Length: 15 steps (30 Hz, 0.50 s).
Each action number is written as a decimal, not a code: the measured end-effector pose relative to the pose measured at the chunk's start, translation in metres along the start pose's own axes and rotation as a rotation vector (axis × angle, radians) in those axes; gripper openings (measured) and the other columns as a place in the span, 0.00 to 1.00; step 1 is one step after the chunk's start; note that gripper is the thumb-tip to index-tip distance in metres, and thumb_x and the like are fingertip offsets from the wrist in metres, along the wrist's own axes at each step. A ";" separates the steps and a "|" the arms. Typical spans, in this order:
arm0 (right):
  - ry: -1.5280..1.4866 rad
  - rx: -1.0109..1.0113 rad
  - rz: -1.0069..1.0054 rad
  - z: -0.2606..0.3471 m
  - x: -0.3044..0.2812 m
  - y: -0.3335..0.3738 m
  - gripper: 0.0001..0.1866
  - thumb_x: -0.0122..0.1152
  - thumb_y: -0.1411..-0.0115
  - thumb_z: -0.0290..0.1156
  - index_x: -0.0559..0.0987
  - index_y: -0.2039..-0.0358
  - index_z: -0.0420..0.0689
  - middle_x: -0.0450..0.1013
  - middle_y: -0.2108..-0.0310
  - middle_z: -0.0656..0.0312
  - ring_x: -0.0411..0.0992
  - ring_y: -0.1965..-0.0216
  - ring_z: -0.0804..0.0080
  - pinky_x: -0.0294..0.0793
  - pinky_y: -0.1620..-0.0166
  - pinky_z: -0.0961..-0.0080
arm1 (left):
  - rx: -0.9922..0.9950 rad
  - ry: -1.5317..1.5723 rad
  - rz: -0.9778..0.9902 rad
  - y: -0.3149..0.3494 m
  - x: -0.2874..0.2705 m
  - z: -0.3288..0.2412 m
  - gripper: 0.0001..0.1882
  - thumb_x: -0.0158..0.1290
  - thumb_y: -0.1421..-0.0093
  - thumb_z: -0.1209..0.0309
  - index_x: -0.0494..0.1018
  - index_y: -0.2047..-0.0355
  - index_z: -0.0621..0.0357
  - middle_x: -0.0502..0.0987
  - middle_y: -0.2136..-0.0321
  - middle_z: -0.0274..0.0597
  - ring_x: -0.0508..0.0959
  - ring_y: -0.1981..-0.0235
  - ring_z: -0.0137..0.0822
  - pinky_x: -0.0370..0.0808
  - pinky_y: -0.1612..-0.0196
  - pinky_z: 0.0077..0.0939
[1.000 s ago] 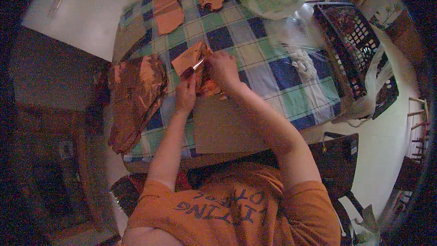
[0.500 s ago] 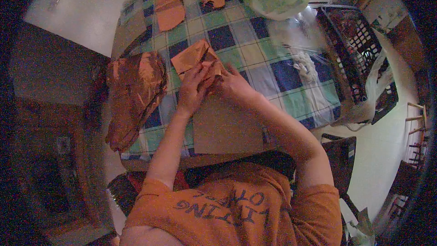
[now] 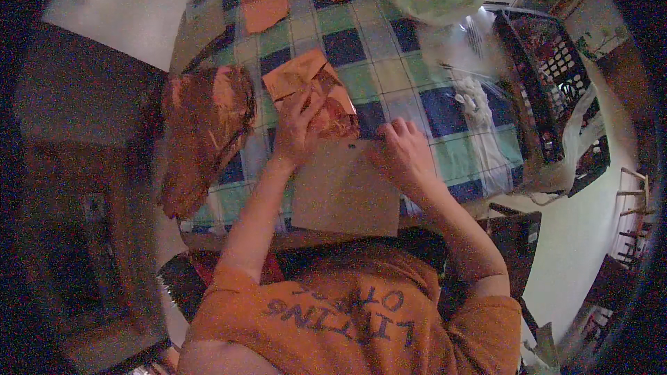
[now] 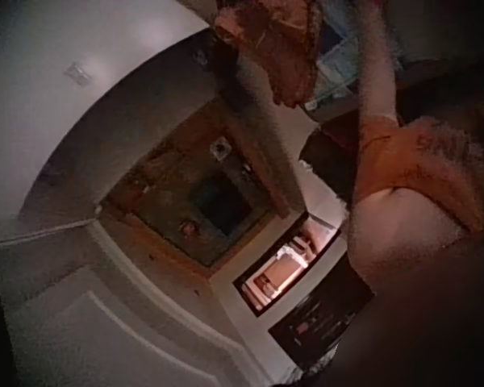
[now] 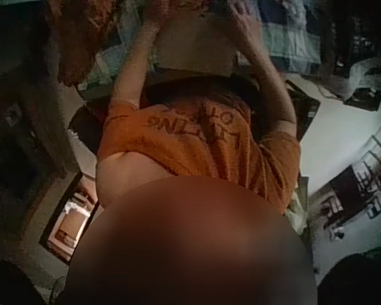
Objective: Wrapping a square cardboard piece with metallic paper by folding it.
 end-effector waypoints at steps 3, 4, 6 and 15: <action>-0.031 0.030 0.048 -0.003 0.006 -0.002 0.20 0.68 0.57 0.31 0.74 0.62 0.43 0.68 0.61 0.55 0.66 0.55 0.53 0.68 0.52 0.61 | -0.059 0.001 0.019 -0.002 0.004 0.001 0.18 0.51 0.39 0.64 0.73 0.51 0.56 0.67 0.45 0.54 0.64 0.41 0.52 0.59 0.38 0.45; -0.032 0.027 0.049 -0.002 0.007 -0.003 0.20 0.68 0.58 0.31 0.73 0.63 0.43 0.68 0.61 0.55 0.65 0.55 0.53 0.67 0.52 0.60 | -0.058 -0.001 0.019 -0.001 0.004 0.001 0.18 0.51 0.39 0.64 0.73 0.51 0.56 0.67 0.45 0.54 0.64 0.41 0.52 0.59 0.38 0.45; -0.082 -0.014 0.002 0.005 0.000 -0.009 0.20 0.68 0.57 0.31 0.73 0.62 0.43 0.69 0.62 0.54 0.66 0.55 0.53 0.68 0.53 0.61 | -0.068 -0.042 0.018 0.000 0.004 0.003 0.17 0.53 0.41 0.66 0.73 0.51 0.55 0.67 0.45 0.54 0.64 0.42 0.52 0.59 0.39 0.45; -0.391 0.222 -0.138 -0.016 0.042 -0.091 0.14 0.61 0.46 0.35 0.74 0.62 0.42 0.76 0.71 0.50 0.75 0.66 0.50 0.72 0.65 0.61 | -0.054 -0.023 0.019 -0.002 0.007 0.001 0.19 0.54 0.42 0.64 0.73 0.51 0.55 0.67 0.46 0.52 0.66 0.44 0.51 0.60 0.40 0.45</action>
Point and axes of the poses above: each hand's wrist, its own y-axis away from the middle knuckle, its own x-axis out of the palm, z = x × y, the point moved 7 cm from there along -y, towards the middle knuckle
